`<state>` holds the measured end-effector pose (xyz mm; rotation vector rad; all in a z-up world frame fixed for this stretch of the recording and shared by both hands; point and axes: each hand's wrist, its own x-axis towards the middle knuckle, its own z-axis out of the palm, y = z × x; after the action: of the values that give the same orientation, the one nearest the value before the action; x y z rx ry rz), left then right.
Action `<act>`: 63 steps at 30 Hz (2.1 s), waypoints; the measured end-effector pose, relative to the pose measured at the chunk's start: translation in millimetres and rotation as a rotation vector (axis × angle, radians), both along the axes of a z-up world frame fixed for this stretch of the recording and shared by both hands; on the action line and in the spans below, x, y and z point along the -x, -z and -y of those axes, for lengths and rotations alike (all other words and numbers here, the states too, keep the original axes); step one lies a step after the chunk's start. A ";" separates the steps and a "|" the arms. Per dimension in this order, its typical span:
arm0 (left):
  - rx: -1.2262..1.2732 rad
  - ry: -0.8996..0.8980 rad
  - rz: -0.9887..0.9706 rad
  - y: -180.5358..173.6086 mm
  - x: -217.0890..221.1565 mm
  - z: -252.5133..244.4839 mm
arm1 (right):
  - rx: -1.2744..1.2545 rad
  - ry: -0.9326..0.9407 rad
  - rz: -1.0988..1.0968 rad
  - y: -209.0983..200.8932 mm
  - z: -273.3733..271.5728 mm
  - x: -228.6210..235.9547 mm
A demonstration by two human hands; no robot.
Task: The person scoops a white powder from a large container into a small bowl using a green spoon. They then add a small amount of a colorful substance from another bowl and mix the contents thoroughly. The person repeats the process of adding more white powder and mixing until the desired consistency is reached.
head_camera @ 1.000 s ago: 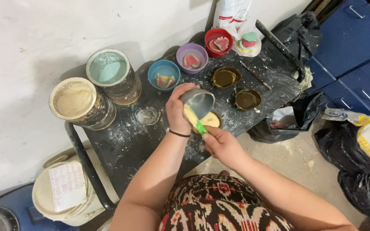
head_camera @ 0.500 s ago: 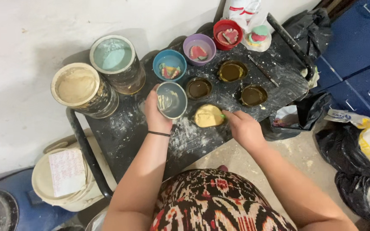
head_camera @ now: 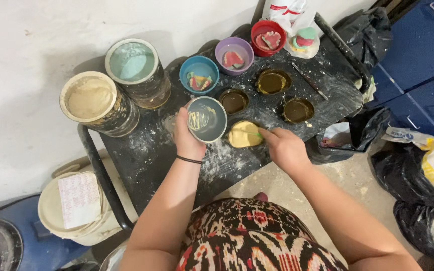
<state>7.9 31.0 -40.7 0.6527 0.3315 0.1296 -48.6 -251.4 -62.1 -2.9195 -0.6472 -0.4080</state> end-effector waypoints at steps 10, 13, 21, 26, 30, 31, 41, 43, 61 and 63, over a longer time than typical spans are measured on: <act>0.013 0.027 0.008 2.1 -1.4 5.5 | 0.135 0.070 -0.026 -15.4 20.1 0.4; -0.010 0.051 0.016 3.7 -0.2 5.5 | 0.147 0.089 -0.072 -15.1 24.7 11.0; -0.019 0.084 -0.098 -2.3 -3.9 4.4 | -0.450 0.296 -0.296 -51.3 20.7 28.5; 0.038 0.193 -0.191 17.8 -13.8 40.0 | -0.693 0.102 -0.153 -59.1 -21.0 12.8; 0.057 0.335 -0.315 -3.0 -6.5 50.1 | -0.444 -0.033 0.247 -12.9 -20.1 -8.5; 0.057 0.332 -0.312 -0.4 -7.2 44.1 | -0.445 -0.036 0.250 -9.2 -10.7 -2.9; 0.011 0.230 -0.153 -3.4 3.1 51.2 | -1.004 0.221 -0.558 -80.0 -24.1 14.9; 0.021 0.243 -0.123 -12.9 8.2 50.9 | -1.242 0.343 -0.818 -75.5 -29.4 15.3; -0.616 -0.064 0.529 -5.3 -7.0 35.8 | -0.462 0.320 -0.626 -87.5 -89.9 59.7; -0.553 -0.092 0.586 -5.0 -6.7 33.7 | -1.108 0.199 -0.925 -67.9 -85.5 60.0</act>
<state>14.5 -2.6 -35.7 1.1064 -0.2545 0.5003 -108.5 -165.9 5.8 -1.7661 0.0516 0.4457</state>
